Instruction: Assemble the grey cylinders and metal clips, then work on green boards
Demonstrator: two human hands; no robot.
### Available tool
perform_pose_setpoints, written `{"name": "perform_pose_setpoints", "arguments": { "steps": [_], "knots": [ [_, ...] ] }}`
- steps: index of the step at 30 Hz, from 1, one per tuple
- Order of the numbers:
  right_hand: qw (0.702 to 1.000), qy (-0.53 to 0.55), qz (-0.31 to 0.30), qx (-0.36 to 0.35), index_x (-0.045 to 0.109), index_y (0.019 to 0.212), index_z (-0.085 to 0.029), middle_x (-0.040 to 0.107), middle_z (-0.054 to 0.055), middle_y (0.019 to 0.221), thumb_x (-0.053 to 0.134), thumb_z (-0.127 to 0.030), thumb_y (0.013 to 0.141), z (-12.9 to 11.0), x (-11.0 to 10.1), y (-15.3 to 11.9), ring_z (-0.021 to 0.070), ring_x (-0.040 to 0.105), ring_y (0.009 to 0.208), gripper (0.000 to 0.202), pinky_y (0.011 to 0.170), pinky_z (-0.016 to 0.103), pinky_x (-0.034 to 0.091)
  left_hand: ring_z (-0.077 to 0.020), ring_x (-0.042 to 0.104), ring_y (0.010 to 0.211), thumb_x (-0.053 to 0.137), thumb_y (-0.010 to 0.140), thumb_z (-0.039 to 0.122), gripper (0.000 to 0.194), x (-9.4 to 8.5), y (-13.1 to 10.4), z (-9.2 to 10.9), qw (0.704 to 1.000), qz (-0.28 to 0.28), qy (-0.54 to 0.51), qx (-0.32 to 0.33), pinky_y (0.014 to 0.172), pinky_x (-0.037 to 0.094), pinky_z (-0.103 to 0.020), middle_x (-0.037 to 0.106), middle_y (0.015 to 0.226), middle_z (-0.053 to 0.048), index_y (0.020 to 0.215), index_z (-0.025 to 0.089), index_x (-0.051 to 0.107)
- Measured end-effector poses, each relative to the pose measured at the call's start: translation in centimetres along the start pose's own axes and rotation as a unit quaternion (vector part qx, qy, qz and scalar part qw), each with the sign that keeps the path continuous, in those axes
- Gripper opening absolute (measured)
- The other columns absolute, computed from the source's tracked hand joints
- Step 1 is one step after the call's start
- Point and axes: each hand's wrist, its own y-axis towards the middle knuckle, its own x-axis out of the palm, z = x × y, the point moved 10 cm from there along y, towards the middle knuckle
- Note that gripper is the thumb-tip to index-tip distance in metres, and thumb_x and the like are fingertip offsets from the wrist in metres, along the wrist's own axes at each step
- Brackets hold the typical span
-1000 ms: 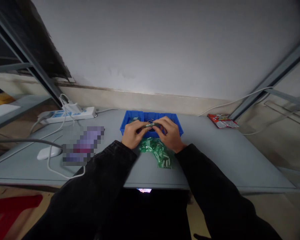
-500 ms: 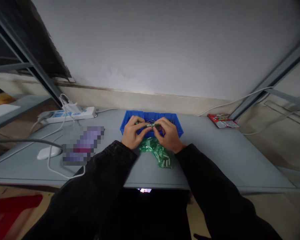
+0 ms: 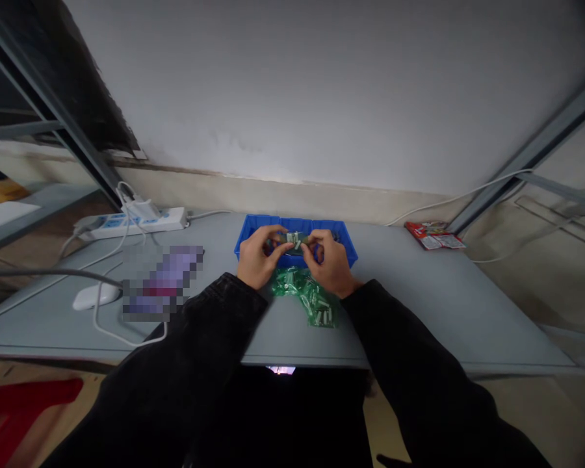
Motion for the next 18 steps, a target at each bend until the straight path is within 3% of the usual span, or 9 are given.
{"name": "perform_pose_setpoints", "arguments": {
  "steps": [2, 4, 7, 11, 14, 18],
  "knots": [
    [1.000, -0.010, -0.001, 0.000, 0.056, 0.104, -0.022, 0.067, 0.000, 0.080, 0.058, -0.025, 0.095, -0.1, 0.0, 0.0, 0.0138, 0.063, 0.065, 0.009, 0.064, 0.029, 0.051, -0.0123, 0.063, 0.066, 0.078, 0.085, 0.033, 0.037, -0.2, -0.1, -0.7, 0.999, 0.017, -0.021, -0.025, 0.061, 0.051, -0.026, 0.070, 0.083, 0.000, 0.116, 0.021, 0.060],
    [1.000, -0.015, -0.016, -0.008, 0.059, 0.103, -0.022, 0.069, 0.001, 0.084, 0.055, -0.023, 0.097, -0.4, 0.0, 0.2, 0.0139, 0.064, 0.067, 0.007, 0.067, 0.029, 0.052, -0.0126, 0.065, 0.070, 0.073, 0.089, 0.030, 0.034, -0.2, -0.1, -0.6, 0.999, 0.020, -0.029, -0.023, 0.062, 0.051, -0.025, 0.071, 0.088, -0.001, 0.117, 0.021, 0.058],
    [0.999, -0.017, -0.036, -0.022, 0.064, 0.108, -0.022, 0.073, 0.003, 0.096, 0.051, -0.019, 0.098, -0.9, -0.1, 0.4, 0.0146, 0.066, 0.073, 0.017, 0.074, 0.031, 0.054, -0.0155, 0.066, 0.085, 0.060, 0.097, 0.024, 0.014, -0.2, 0.2, 0.3, 1.000, 0.002, -0.002, 0.010, 0.070, 0.053, -0.027, 0.071, 0.099, -0.004, 0.109, 0.020, 0.064],
    [0.998, -0.003, -0.050, -0.030, 0.064, 0.123, -0.022, 0.074, 0.004, 0.100, 0.047, -0.012, 0.096, -0.8, -0.1, 0.4, 0.0153, 0.068, 0.077, 0.033, 0.077, 0.032, 0.055, -0.0187, 0.063, 0.094, 0.051, 0.099, 0.017, 0.022, -0.3, 0.3, 0.6, 0.999, -0.011, 0.033, 0.032, 0.081, 0.053, -0.034, 0.071, 0.101, -0.005, 0.110, 0.022, 0.071],
    [0.998, -0.005, -0.054, -0.039, 0.064, 0.124, -0.022, 0.074, 0.005, 0.107, 0.048, -0.011, 0.096, -0.8, 0.2, 0.4, 0.0161, 0.068, 0.084, 0.034, 0.082, 0.034, 0.056, -0.0197, 0.061, 0.093, 0.055, 0.097, 0.016, 0.024, -0.3, 0.3, 0.3, 0.999, -0.007, 0.033, 0.038, 0.079, 0.053, -0.035, 0.071, 0.098, -0.005, 0.112, 0.023, 0.072],
    [0.997, -0.002, -0.055, -0.056, 0.068, 0.114, -0.021, 0.074, 0.005, 0.103, 0.055, -0.019, 0.098, -1.1, 0.4, 0.6, 0.0186, 0.068, 0.094, 0.021, 0.087, 0.036, 0.055, -0.0207, 0.059, 0.089, 0.063, 0.093, 0.019, 0.019, 0.1, 0.2, 0.4, 0.997, -0.031, 0.036, 0.053, 0.075, 0.051, -0.035, 0.072, 0.095, -0.005, 0.107, 0.023, 0.074]
  ]
}}
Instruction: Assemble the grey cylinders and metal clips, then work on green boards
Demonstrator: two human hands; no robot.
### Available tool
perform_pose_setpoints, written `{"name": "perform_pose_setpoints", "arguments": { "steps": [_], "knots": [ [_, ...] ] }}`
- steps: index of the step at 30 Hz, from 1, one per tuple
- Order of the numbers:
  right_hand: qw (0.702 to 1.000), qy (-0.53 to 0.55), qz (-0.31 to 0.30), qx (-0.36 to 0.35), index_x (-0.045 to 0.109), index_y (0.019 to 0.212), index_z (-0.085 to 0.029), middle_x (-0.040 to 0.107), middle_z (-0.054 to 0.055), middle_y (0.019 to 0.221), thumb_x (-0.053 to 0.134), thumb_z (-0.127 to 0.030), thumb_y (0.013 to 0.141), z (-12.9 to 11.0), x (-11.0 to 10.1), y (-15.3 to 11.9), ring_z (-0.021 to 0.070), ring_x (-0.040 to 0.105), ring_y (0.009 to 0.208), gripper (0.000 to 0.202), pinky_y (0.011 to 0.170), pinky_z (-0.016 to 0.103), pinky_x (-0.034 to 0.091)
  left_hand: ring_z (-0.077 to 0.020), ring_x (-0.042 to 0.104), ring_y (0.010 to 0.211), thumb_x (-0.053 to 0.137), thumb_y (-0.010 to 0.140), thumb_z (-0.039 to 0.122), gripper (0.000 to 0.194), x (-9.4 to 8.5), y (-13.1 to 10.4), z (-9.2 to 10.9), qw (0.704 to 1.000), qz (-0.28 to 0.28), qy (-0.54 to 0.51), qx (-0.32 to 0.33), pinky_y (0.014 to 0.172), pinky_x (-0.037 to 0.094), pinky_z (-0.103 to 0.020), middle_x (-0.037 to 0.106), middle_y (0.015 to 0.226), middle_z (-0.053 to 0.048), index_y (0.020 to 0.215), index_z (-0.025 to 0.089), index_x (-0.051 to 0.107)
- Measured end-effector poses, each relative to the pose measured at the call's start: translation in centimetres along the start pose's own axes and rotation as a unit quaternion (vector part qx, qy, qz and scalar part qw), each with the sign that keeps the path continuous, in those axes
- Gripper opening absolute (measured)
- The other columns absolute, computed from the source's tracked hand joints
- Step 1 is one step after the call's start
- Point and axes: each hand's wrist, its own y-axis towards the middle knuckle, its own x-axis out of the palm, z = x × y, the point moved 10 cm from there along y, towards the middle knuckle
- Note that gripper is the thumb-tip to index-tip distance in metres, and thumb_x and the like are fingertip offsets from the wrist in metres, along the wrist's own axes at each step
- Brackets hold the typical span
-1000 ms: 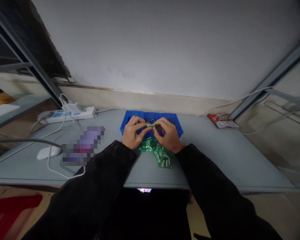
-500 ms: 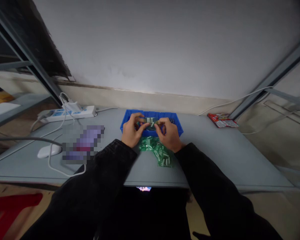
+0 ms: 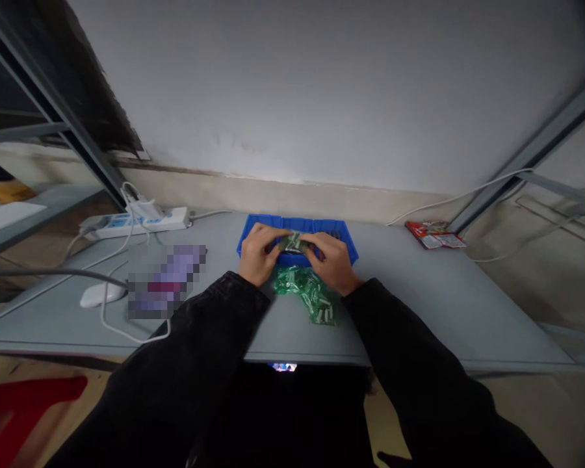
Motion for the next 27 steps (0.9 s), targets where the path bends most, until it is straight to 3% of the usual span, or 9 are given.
{"name": "perform_pose_setpoints", "arguments": {
  "steps": [8, 14, 27],
  "knots": [
    [1.000, -0.018, 0.014, 0.005, 0.069, 0.103, -0.023, 0.066, 0.004, 0.091, 0.060, -0.028, 0.097, -0.5, -0.7, 0.3, 0.0182, 0.063, 0.085, 0.012, 0.080, 0.035, 0.054, -0.0220, 0.058, 0.093, 0.068, 0.093, 0.029, 0.010, -0.2, 0.1, 0.9, 0.999, 0.013, 0.020, 0.024, 0.084, 0.051, -0.041, 0.066, 0.096, -0.005, 0.097, 0.023, 0.075],
    [1.000, -0.022, 0.018, -0.011, 0.065, 0.102, -0.022, 0.067, 0.006, 0.098, 0.059, -0.019, 0.092, -0.7, -0.6, 0.4, 0.0207, 0.063, 0.097, 0.012, 0.087, 0.038, 0.054, -0.0215, 0.060, 0.092, 0.065, 0.095, 0.027, 0.010, 0.6, 0.0, 1.2, 0.999, -0.026, -0.017, 0.026, 0.077, 0.052, -0.037, 0.070, 0.098, -0.006, 0.097, 0.020, 0.071],
    [1.000, -0.016, -0.010, -0.009, 0.060, 0.098, -0.021, 0.065, 0.006, 0.095, 0.057, -0.016, 0.089, -0.6, 0.4, 0.1, 0.0204, 0.062, 0.092, 0.011, 0.084, 0.036, 0.053, -0.0169, 0.056, 0.076, 0.065, 0.091, 0.026, 0.011, 0.7, 0.1, 2.3, 0.997, -0.039, -0.012, 0.059, 0.077, 0.050, -0.035, 0.070, 0.091, -0.006, 0.091, 0.016, 0.068]
  ]
}}
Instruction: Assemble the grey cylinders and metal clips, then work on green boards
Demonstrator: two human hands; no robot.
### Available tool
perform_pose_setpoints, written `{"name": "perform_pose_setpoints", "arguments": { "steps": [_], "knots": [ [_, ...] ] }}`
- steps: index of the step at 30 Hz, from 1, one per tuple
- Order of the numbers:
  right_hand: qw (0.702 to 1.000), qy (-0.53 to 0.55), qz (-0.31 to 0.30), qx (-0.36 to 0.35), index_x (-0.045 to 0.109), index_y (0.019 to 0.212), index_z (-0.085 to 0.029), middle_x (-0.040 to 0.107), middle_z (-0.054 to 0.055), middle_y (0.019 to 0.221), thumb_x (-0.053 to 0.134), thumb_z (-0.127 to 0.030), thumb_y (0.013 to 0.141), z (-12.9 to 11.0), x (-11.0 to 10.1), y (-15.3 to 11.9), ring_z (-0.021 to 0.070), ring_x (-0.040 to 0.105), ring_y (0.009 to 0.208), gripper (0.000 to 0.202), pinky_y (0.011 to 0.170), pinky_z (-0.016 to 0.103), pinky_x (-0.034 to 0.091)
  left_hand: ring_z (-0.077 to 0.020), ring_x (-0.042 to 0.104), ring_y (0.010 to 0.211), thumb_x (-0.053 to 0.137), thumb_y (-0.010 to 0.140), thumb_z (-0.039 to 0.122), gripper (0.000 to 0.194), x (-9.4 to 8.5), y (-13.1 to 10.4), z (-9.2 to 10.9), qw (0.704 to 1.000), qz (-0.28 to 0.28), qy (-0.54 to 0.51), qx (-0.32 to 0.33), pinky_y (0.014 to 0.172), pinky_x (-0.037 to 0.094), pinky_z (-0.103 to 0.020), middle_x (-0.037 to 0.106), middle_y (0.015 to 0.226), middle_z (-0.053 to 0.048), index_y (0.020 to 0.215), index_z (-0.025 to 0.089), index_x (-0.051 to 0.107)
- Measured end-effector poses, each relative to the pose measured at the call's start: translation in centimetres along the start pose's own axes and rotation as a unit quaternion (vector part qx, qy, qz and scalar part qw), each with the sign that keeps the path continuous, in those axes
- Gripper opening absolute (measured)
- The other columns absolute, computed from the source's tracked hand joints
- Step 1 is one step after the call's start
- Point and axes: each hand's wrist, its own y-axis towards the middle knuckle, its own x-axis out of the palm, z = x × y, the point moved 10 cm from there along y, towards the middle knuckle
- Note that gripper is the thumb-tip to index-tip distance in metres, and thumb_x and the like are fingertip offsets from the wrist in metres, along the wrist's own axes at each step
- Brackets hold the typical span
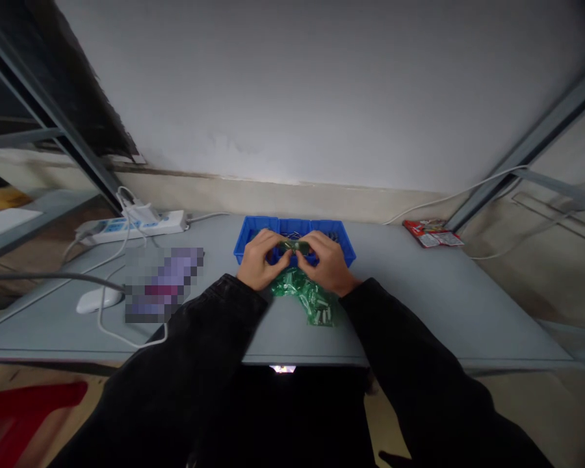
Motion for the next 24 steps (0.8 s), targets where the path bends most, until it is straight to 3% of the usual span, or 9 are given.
{"name": "perform_pose_setpoints", "arguments": {
  "steps": [15, 24],
  "knots": [
    [1.000, -0.015, 0.000, -0.005, 0.059, 0.098, -0.021, 0.064, 0.006, 0.093, 0.054, -0.018, 0.093, 0.0, 0.0, 0.0, 0.0201, 0.061, 0.089, 0.008, 0.082, 0.036, 0.052, -0.0135, 0.053, 0.066, 0.066, 0.092, 0.029, 0.013, 0.2, -0.3, -0.9, 1.000, 0.002, 0.007, -0.028, 0.068, 0.049, -0.030, 0.065, 0.080, -0.002, 0.094, 0.017, 0.070],
    [1.000, -0.025, -0.003, 0.007, 0.058, 0.097, -0.020, 0.063, 0.006, 0.091, 0.052, -0.024, 0.098, 0.2, 0.0, 0.0, 0.0202, 0.059, 0.087, 0.007, 0.079, 0.036, 0.050, -0.0092, 0.057, 0.056, 0.078, 0.083, 0.034, 0.037, -0.6, -1.2, -3.1, 0.990, 0.075, -0.034, -0.111, 0.056, 0.049, -0.023, 0.062, 0.074, 0.004, 0.108, 0.019, 0.056]
  ]
}}
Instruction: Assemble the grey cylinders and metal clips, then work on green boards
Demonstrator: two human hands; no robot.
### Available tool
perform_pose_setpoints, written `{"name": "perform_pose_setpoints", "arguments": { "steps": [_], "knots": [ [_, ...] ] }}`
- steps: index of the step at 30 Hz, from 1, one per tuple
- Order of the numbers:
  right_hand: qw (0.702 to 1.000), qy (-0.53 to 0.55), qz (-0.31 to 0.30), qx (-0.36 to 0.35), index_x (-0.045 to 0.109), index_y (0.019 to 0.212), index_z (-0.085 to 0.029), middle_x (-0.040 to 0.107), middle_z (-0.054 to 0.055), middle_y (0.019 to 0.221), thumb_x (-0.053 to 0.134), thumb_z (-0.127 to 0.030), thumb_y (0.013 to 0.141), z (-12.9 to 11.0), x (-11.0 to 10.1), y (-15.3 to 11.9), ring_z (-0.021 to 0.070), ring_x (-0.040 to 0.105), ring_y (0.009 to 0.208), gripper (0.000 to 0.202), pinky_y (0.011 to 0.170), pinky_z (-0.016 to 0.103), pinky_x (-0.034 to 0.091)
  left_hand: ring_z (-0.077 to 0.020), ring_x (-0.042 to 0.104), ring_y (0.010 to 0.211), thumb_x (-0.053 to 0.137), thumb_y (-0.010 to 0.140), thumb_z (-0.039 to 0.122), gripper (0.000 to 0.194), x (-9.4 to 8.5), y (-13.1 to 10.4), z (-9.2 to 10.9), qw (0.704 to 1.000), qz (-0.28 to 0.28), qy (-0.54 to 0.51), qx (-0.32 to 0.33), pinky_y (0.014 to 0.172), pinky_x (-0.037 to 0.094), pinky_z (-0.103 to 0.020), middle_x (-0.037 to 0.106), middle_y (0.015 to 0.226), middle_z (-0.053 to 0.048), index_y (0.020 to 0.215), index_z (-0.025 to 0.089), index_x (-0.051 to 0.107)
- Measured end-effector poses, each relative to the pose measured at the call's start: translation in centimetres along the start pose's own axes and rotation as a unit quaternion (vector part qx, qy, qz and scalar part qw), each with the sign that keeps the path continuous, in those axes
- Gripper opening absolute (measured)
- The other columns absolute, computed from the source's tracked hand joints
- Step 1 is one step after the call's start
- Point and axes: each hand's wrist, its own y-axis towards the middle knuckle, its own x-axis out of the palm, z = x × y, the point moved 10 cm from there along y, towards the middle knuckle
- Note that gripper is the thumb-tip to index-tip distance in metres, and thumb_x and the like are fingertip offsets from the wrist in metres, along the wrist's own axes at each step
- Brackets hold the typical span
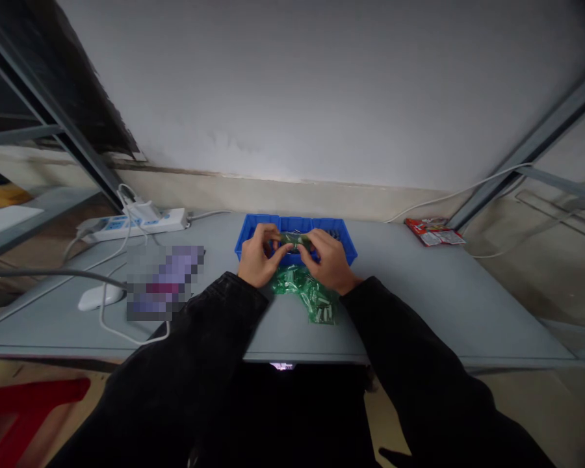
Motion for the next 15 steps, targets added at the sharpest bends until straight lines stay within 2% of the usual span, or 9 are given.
{"name": "perform_pose_setpoints", "arguments": {
  "steps": [5, 12, 15],
  "knots": [
    [1.000, -0.006, 0.001, 0.009, 0.057, 0.093, -0.020, 0.062, 0.006, 0.088, 0.051, -0.025, 0.099, 0.2, -0.1, 0.0, 0.0197, 0.057, 0.084, 0.010, 0.077, 0.035, 0.049, -0.0100, 0.058, 0.063, 0.072, 0.089, 0.033, 0.020, 0.2, 0.1, 0.6, 1.000, -0.011, 0.010, 0.028, 0.059, 0.050, -0.024, 0.065, 0.082, 0.000, 0.097, 0.018, 0.061],
    [0.999, -0.030, 0.000, 0.018, 0.055, 0.087, -0.020, 0.062, 0.006, 0.086, 0.051, -0.029, 0.100, 0.5, 0.0, 0.0, 0.0198, 0.058, 0.083, 0.016, 0.076, 0.034, 0.049, -0.0136, 0.063, 0.077, 0.065, 0.095, 0.028, 0.012, 0.2, 0.3, 1.3, 0.999, -0.027, 0.014, 0.040, 0.064, 0.050, -0.025, 0.071, 0.094, -0.004, 0.102, 0.019, 0.068],
    [0.999, -0.026, 0.009, 0.040, 0.059, 0.096, -0.020, 0.065, 0.006, 0.090, 0.053, -0.031, 0.099, 1.0, -0.1, -0.1, 0.0195, 0.060, 0.082, 0.013, 0.077, 0.035, 0.050, -0.0139, 0.065, 0.080, 0.061, 0.097, 0.025, 0.011, 0.2, 0.3, 1.4, 0.999, -0.026, 0.014, 0.040, 0.065, 0.049, -0.025, 0.072, 0.096, -0.004, 0.102, 0.019, 0.068]
  ]
}}
